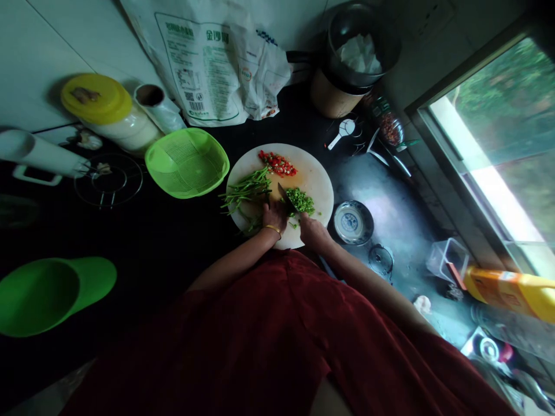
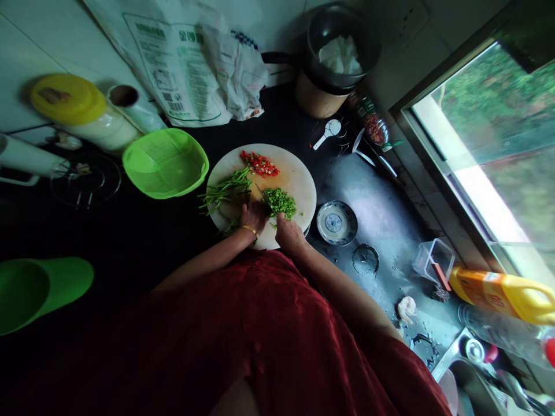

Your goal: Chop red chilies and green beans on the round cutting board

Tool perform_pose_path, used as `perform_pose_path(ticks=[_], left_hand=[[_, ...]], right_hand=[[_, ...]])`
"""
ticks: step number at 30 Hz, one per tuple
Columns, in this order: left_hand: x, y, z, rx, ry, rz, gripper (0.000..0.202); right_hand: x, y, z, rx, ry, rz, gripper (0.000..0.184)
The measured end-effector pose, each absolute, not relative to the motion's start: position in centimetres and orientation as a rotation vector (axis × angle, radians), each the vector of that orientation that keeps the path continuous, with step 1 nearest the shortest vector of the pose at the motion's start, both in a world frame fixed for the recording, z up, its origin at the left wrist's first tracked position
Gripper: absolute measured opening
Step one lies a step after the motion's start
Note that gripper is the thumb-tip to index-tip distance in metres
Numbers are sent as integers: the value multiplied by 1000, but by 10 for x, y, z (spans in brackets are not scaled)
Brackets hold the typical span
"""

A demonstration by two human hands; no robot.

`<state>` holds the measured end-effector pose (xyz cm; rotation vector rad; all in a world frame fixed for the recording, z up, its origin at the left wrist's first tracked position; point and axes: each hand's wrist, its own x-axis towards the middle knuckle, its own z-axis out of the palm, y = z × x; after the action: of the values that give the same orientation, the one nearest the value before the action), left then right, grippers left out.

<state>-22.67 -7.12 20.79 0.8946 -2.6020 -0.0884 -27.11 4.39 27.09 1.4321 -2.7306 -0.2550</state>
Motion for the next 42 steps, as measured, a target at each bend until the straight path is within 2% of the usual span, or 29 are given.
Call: perform_pose_path(ticks=[5, 12, 17, 20, 27, 35, 42], left_hand=[[-226, -72, 211, 897, -2615, -162, 41], [-221, -67, 215, 833, -2604, -120, 36], [-215, -63, 222, 855, -2581, -46, 56], [-208, -61, 222, 869, -2588, -26, 60], [-214, -60, 208, 840, -2639, -56, 43], [-222, -65, 203, 835, -2677, -55, 41], [-215, -61, 205, 850, -2643, -7, 40]], right_hand=[[-279, 17, 260, 1437, -2704, -240, 38], [-300, 30, 261, 1476, -2650, -71, 30], [-290, 64, 267, 1476, -2655, -52, 26], [-279, 72, 266, 1454, -2707, -77, 25], [-272, 63, 267, 1457, -2779, -144, 27], [-275, 24, 259, 1412, -2780, -191, 36], [-290, 25, 258, 1461, -2699, -67, 32]])
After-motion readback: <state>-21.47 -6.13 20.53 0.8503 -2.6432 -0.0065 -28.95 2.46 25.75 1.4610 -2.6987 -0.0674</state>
